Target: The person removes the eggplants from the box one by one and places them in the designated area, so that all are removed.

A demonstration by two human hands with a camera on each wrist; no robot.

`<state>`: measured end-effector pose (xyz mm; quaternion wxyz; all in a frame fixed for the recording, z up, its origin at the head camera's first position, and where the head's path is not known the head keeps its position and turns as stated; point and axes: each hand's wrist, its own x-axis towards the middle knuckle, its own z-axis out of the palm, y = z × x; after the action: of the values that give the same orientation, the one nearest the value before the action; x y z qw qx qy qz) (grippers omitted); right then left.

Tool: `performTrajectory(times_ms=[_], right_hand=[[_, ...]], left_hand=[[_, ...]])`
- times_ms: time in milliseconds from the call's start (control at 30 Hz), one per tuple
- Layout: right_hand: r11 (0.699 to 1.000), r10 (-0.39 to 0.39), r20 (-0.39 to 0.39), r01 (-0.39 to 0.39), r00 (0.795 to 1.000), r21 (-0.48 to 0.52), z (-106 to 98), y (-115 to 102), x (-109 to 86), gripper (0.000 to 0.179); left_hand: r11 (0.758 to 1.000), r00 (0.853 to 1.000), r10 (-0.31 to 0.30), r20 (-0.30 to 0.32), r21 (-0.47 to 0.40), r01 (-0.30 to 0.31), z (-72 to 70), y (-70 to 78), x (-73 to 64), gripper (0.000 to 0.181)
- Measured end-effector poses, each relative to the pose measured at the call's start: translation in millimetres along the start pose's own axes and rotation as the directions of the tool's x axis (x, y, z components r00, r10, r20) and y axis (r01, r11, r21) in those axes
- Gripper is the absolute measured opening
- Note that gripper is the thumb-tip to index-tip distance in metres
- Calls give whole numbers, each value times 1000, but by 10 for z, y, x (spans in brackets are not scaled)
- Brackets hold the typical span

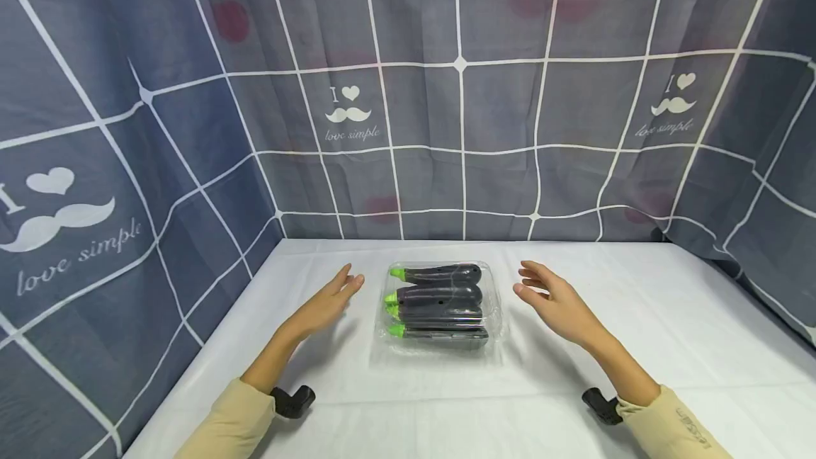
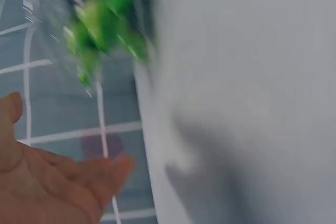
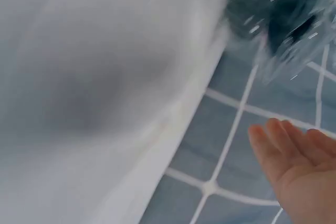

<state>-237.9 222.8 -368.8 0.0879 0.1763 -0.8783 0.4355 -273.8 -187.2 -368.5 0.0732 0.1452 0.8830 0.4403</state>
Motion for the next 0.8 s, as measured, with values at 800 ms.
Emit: performTrajectory(times_ms=[800], right_hand=[[841, 151, 314, -288, 938, 457, 375, -237, -202, 107]], left_hand=[[949, 998, 17, 55, -314, 1, 478, 222, -324, 103]])
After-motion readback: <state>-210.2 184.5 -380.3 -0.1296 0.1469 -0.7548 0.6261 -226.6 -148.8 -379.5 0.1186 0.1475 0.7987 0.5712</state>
